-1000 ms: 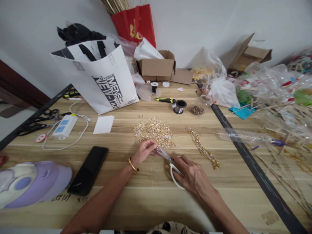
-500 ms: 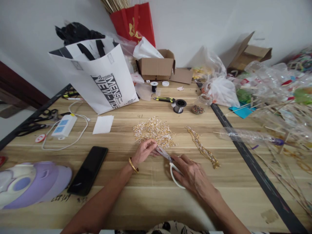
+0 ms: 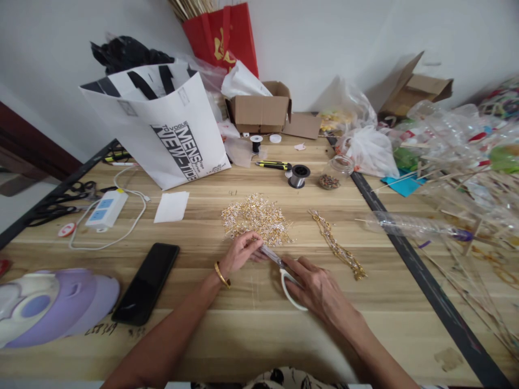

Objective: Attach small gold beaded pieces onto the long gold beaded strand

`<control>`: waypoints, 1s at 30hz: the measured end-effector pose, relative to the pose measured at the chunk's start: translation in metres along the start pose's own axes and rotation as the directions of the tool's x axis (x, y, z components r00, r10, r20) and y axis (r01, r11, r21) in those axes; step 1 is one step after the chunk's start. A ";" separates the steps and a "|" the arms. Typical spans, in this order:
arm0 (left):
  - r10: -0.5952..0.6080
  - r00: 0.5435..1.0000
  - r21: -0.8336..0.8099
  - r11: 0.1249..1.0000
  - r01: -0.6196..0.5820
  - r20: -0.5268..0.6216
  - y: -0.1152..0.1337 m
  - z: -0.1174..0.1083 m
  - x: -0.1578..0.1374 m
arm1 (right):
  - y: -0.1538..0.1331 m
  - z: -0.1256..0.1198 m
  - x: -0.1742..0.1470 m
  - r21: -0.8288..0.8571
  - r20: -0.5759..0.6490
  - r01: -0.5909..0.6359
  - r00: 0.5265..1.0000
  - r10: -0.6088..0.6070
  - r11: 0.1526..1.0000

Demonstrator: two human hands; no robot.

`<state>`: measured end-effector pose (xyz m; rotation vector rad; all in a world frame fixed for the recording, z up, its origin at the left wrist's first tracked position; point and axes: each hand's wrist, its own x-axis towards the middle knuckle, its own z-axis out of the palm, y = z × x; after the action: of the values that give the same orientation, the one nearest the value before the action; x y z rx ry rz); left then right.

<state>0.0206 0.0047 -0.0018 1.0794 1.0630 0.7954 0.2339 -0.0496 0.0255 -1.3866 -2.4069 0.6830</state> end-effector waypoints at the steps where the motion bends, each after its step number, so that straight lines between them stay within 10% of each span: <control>1: 0.002 1.000 0.004 1.000 -0.002 0.000 0.000 0.000 0.000 | 0.000 0.000 0.000 0.003 0.003 0.004 1.000 -0.004 1.000; 30: 0.007 0.999 0.004 1.000 -0.008 0.040 -0.003 -0.001 0.001 | 0.002 0.001 0.000 0.058 0.009 0.055 0.998 -0.056 0.997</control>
<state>0.0202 0.0055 -0.0047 1.0993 1.0284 0.7749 0.2349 -0.0492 0.0237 -1.2917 -2.4041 0.7413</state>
